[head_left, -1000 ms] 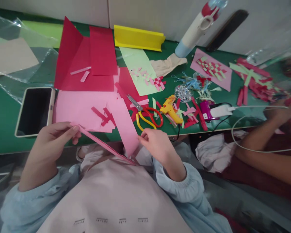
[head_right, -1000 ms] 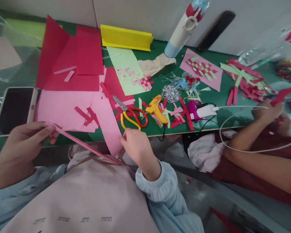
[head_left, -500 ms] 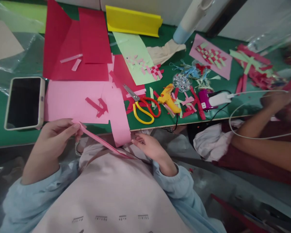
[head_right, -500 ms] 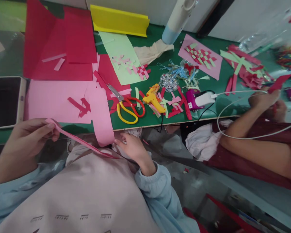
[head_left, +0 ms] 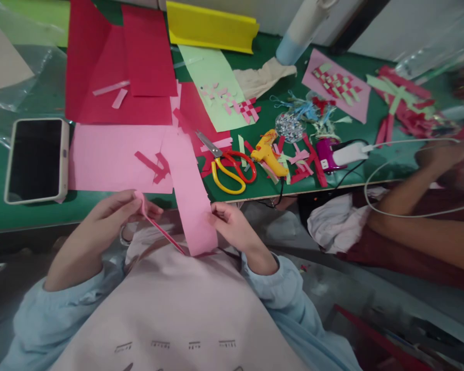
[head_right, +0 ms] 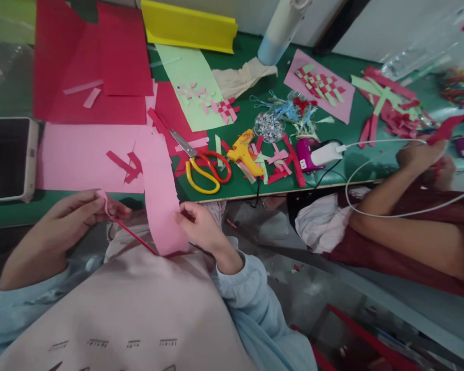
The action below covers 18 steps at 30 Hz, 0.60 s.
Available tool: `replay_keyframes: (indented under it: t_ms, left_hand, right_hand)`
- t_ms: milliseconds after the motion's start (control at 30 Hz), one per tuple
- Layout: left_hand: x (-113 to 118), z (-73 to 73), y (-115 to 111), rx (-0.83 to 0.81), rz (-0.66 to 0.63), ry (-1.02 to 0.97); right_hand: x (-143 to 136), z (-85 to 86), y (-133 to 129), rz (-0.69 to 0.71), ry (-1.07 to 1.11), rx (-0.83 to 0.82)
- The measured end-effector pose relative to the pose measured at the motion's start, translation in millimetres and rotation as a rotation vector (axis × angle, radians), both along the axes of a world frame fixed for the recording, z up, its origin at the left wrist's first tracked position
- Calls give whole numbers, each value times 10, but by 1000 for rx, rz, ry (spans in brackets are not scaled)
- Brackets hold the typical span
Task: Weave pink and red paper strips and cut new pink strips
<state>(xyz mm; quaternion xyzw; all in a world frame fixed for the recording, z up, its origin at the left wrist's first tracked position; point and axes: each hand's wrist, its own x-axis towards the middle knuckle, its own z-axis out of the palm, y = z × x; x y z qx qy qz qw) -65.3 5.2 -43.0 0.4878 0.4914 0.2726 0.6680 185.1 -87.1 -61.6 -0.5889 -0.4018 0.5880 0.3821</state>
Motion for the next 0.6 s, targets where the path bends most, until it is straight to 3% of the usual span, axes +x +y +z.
replay_keyframes:
  t_ms: [67,167,333,600]
  left_hand:
    - [42,-59,1,-72,-48,-42]
    - [151,-82,-7,-104,33,-159]
    - [318,40,-27,-204,13,-340]
    - [302,53,-1,-139,-23,-332]
  right_hand:
    - [35,60,23,-6,65,-23]
    - [78,110,42,-25,127,-44]
    - [109,132,49,-38,170,-54]
    - [148,160,83,-20,-82,-30]
